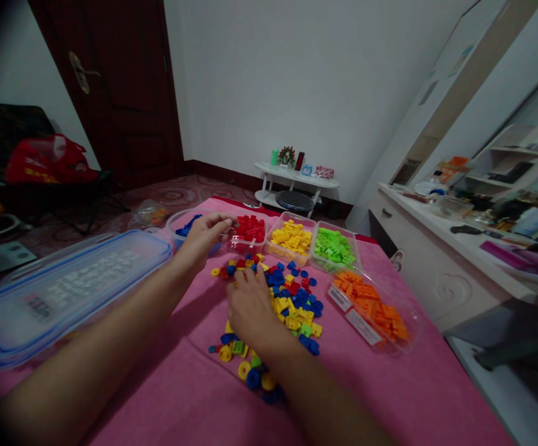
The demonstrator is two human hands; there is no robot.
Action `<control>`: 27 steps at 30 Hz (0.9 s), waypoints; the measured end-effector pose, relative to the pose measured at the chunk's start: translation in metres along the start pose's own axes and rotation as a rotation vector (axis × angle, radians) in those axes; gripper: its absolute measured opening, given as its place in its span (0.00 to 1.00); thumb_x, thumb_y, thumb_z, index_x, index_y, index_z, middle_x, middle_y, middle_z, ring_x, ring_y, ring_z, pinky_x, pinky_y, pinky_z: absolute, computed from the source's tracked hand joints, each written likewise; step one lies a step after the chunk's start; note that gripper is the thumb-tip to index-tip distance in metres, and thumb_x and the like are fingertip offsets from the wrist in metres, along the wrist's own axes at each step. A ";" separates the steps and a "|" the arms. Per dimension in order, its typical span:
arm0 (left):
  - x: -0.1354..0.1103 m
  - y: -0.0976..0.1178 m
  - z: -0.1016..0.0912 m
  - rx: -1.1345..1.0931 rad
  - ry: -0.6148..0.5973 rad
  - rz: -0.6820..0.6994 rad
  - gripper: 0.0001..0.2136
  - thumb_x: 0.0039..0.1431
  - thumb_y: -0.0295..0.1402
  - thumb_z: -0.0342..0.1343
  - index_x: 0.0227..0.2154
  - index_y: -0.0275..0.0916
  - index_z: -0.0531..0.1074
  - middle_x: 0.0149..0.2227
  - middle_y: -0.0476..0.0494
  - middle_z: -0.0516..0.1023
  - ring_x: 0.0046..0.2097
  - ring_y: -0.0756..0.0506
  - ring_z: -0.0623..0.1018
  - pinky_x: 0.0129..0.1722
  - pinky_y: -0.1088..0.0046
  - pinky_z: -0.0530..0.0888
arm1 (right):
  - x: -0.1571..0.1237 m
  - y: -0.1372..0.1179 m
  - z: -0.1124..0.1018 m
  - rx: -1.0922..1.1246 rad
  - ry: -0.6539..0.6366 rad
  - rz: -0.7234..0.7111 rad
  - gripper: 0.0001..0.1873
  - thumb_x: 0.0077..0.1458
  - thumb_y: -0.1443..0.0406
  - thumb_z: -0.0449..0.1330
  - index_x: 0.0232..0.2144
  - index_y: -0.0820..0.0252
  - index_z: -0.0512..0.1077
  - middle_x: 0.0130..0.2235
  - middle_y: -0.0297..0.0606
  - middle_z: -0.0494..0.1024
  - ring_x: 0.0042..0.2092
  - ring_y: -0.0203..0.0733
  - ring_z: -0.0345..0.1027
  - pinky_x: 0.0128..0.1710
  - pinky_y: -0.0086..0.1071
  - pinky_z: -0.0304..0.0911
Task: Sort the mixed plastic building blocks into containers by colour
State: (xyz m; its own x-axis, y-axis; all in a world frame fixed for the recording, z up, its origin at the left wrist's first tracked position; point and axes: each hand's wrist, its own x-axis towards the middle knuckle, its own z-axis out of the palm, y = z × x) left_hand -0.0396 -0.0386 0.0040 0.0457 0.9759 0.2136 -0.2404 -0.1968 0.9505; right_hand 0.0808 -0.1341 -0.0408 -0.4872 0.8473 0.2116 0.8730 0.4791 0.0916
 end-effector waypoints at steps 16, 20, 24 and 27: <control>-0.002 -0.033 0.010 0.374 -0.203 0.240 0.09 0.52 0.31 0.51 0.32 0.35 0.74 0.32 0.45 0.78 0.34 0.50 0.75 0.33 0.77 0.70 | -0.162 0.032 -0.004 0.045 -0.006 -0.303 0.37 0.53 0.46 0.53 0.62 0.46 0.52 0.67 0.42 0.43 0.65 0.57 0.37 0.58 0.56 0.45; -0.003 -0.031 0.010 0.365 -0.201 0.233 0.09 0.52 0.31 0.51 0.31 0.34 0.74 0.32 0.44 0.78 0.34 0.49 0.75 0.34 0.77 0.71 | -0.128 0.034 -0.003 0.041 -0.009 -0.331 0.30 0.57 0.51 0.51 0.61 0.40 0.53 0.67 0.38 0.46 0.65 0.56 0.38 0.57 0.58 0.45; -0.002 -0.033 0.009 0.346 -0.211 0.239 0.09 0.52 0.31 0.51 0.31 0.34 0.74 0.32 0.45 0.78 0.34 0.50 0.75 0.34 0.77 0.71 | -0.094 0.044 0.005 0.072 0.107 -0.232 0.23 0.58 0.61 0.53 0.56 0.48 0.63 0.64 0.41 0.53 0.65 0.53 0.41 0.59 0.58 0.41; -0.001 -0.034 0.009 0.322 -0.213 0.232 0.09 0.52 0.31 0.50 0.32 0.34 0.74 0.32 0.45 0.78 0.33 0.50 0.75 0.34 0.77 0.71 | -0.073 0.049 0.010 0.114 0.216 -0.083 0.17 0.56 0.64 0.55 0.48 0.56 0.70 0.61 0.46 0.60 0.63 0.52 0.46 0.60 0.56 0.41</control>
State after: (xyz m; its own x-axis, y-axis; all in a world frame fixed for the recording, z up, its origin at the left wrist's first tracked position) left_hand -0.0230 -0.0335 -0.0269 0.2326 0.8680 0.4387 0.0443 -0.4601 0.8868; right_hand 0.1588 -0.1704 -0.0618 -0.5297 0.7412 0.4123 0.8160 0.5780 0.0093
